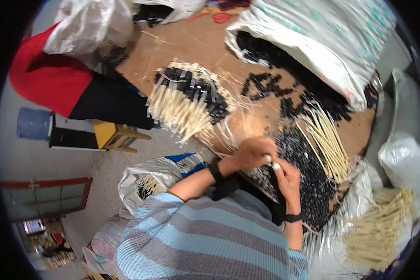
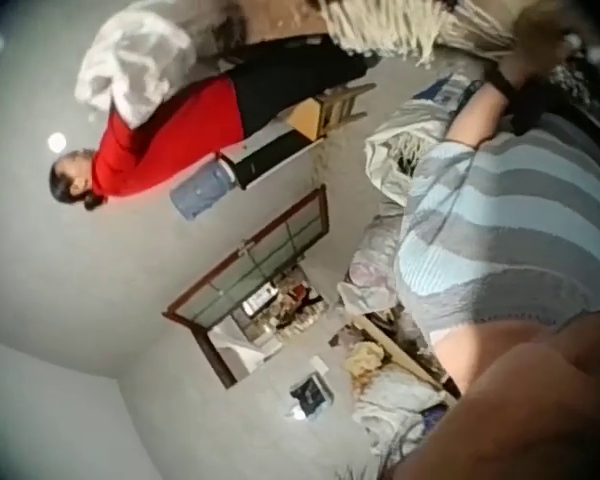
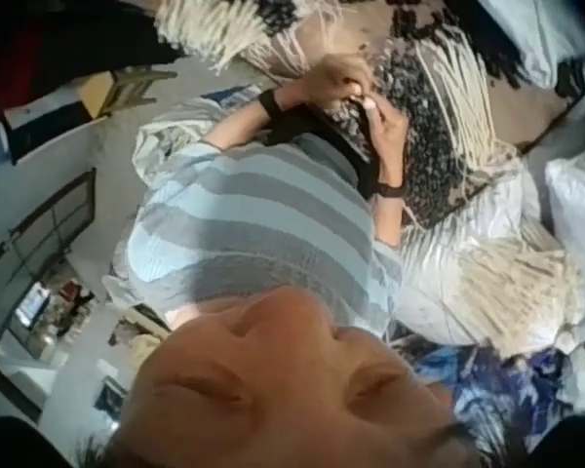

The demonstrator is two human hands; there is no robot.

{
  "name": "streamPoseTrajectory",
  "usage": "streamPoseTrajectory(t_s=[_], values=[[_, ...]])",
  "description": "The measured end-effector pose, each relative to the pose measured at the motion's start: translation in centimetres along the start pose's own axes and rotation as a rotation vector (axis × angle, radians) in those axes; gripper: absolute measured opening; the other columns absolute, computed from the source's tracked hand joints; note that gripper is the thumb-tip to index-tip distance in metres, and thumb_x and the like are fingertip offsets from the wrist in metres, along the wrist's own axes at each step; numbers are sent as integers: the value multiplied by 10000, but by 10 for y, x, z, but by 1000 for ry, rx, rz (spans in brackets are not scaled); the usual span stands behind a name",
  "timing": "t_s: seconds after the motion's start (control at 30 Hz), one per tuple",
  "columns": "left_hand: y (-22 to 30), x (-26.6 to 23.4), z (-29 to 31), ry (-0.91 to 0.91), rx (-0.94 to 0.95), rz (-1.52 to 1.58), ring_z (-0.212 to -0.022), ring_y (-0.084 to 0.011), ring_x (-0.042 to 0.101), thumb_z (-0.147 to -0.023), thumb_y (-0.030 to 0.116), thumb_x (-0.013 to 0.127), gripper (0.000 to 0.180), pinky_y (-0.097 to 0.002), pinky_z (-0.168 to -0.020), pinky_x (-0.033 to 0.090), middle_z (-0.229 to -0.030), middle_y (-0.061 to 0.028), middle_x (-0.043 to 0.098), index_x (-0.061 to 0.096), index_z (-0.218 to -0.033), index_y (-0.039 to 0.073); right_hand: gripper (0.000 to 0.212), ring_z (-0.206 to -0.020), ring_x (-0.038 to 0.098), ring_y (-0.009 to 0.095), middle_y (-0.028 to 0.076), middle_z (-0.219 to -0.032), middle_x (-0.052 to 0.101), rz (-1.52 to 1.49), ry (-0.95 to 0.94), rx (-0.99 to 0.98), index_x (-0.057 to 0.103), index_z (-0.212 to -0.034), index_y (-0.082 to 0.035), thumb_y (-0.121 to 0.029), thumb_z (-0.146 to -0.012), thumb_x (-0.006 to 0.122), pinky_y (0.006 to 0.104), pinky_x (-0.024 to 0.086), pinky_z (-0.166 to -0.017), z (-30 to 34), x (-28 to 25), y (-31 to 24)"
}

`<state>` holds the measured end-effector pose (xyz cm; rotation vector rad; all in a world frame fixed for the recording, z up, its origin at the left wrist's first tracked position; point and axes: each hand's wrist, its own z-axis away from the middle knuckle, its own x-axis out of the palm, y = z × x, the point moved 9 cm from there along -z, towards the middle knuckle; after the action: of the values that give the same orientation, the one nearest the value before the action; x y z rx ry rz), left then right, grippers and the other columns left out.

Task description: The person assembles components by hand, picking up a black plastic piece and a white corded rod, fitting them together, and sliding a small black ring onto the assembly. They repeat this process for each set, placing the completed units into a growing pile on the left.

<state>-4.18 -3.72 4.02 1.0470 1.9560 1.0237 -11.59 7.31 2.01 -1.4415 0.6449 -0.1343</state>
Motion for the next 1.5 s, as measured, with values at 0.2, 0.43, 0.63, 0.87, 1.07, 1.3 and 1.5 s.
streamPoseTrajectory(t_s=[0.2,0.43,0.63,0.87,1.07,1.3,1.5], values=[[0,7,-8,-183,-7,-25,-774,-236,619,-703,-11,641,127,-322,-667,488,-828,-67,631,653,-812,51,114,-526,543,103,93,-605,601,322,27,-88,680,-939,-47,-110,-856,632,285,440,-511,-3,1,-3],[-78,-52,-42,183,-369,-593,-755,-227,641,-705,-35,628,281,-321,-685,509,-839,-98,668,676,-969,51,66,-562,362,4,-93,-619,458,-78,338,244,661,-888,-2,-48,-874,615,195,296,-501,3,-34,36],[-97,-43,-55,95,-469,-476,-734,-220,631,-679,-64,604,272,-323,-658,503,-818,-115,649,662,-924,38,63,-547,364,-16,-101,-620,479,-258,414,360,661,-876,-2,-47,-891,619,187,281,-485,4,-44,60],[13,73,-46,-258,-39,-319,-945,-305,625,-733,-23,631,258,-372,-822,495,-967,-137,656,697,-977,31,149,-779,618,387,184,-814,640,200,503,56,662,-840,-54,-77,-759,539,441,491,-622,2,-49,30],[-20,39,-24,-23,-217,-123,-781,-180,566,-752,-84,557,276,-279,-714,441,-831,-61,589,663,-987,15,99,-680,611,374,161,-680,606,147,635,80,605,-819,-60,-157,-803,596,464,452,-566,17,-37,27],[-88,49,-14,-127,-591,57,-758,-89,504,-740,-115,518,313,-220,-695,411,-856,7,568,642,-1002,4,106,-511,546,304,94,-640,507,580,741,-250,499,-791,-56,-88,-809,598,411,374,-430,40,-43,-4],[-70,-6,-13,-41,-406,-18,-785,-102,559,-745,-63,609,191,-246,-715,459,-841,-8,610,649,-908,27,78,-519,553,298,97,-633,540,528,648,-355,571,-836,-84,-154,-813,596,412,385,-437,22,-19,-30]])
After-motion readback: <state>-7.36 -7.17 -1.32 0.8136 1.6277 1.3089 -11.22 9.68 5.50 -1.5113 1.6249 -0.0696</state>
